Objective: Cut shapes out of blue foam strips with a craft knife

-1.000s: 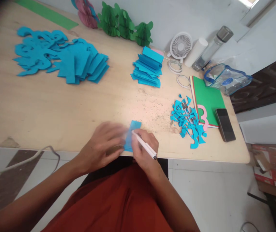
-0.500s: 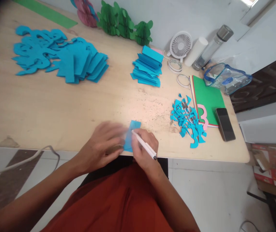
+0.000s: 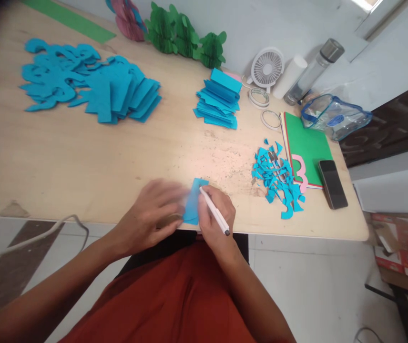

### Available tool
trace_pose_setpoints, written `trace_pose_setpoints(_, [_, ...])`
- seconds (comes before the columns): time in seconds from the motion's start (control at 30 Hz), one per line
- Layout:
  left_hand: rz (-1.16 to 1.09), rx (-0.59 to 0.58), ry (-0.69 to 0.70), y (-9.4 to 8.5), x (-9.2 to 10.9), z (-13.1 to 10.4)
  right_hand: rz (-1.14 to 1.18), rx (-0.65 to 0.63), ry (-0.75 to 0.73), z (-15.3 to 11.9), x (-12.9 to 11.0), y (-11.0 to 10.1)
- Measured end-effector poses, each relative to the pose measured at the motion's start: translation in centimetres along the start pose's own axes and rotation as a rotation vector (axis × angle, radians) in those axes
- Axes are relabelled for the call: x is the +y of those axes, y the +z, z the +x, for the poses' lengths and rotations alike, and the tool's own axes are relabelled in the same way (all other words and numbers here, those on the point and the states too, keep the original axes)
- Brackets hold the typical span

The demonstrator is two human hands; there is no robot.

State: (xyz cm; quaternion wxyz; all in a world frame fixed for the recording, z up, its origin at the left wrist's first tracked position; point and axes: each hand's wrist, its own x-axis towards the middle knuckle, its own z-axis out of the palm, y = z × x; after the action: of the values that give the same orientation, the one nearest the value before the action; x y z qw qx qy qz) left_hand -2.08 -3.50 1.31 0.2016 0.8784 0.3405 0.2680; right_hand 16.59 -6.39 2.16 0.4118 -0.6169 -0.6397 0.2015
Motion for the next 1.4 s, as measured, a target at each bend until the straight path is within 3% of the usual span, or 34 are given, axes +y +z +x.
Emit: trace_pose_setpoints(1.4, [-0.023, -0.004, 0.019, -0.06, -0.02, -0.06, 0.001, 0.008, -0.044, 0.01, 0.1, 0.05])
